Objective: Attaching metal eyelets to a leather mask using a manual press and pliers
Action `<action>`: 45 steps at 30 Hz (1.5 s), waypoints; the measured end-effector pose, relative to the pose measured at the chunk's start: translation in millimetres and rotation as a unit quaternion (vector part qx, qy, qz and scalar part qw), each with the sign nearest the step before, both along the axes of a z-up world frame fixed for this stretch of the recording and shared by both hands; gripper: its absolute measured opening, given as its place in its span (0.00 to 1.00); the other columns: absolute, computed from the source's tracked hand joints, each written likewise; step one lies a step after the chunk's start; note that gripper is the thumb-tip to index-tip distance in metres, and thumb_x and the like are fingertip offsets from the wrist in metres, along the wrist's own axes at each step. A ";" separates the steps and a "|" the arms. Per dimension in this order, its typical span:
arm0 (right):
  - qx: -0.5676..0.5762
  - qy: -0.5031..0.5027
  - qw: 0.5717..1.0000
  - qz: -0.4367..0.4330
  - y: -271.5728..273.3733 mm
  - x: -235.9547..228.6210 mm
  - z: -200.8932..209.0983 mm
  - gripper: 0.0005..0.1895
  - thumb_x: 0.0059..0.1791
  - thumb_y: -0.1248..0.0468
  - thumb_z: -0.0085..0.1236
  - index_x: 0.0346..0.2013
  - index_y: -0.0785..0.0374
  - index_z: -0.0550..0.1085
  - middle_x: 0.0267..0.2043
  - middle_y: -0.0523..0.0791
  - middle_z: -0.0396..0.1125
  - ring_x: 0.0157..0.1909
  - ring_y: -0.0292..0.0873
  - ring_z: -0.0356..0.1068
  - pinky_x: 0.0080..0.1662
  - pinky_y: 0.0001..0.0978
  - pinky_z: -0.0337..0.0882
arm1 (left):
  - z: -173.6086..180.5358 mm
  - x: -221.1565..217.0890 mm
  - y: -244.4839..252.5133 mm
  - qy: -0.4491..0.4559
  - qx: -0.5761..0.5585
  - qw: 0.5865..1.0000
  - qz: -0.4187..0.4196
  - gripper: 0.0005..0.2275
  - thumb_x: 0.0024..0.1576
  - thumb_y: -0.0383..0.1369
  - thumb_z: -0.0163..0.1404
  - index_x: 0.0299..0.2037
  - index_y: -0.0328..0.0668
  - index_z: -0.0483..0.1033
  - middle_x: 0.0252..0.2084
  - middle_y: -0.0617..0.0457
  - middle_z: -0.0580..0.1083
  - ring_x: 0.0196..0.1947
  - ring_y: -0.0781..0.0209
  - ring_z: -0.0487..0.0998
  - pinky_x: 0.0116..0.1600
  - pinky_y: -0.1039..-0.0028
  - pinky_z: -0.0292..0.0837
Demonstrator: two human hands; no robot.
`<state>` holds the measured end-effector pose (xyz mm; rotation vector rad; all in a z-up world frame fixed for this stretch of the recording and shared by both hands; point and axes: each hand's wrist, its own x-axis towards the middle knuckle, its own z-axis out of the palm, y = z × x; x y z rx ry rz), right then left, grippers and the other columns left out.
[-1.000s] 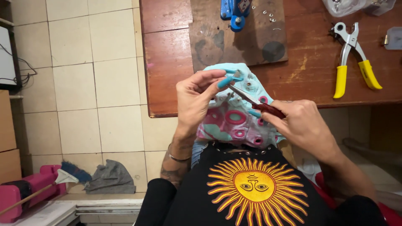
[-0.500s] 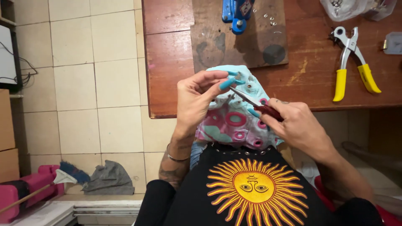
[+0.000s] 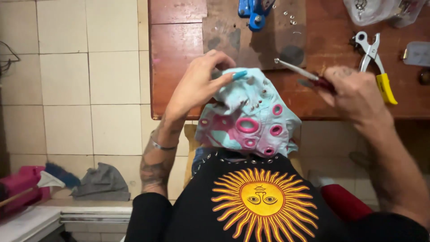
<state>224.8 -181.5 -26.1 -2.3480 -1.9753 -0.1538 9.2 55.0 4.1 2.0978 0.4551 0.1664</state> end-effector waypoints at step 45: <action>0.033 0.027 0.917 0.396 85.2 19.5 22.9 0.10 0.49 0.66 0.46 0.24 0.63 0.64 0.26 0.45 0.60 0.25 0.43 0.59 0.28 0.33 0.61 | 0.6 47.4 14.0 -0.147 -0.053 0.948 -0.279 0.04 0.57 0.28 0.39 0.30 0.44 0.60 0.26 0.57 0.60 0.25 0.66 0.56 0.29 0.77 0.51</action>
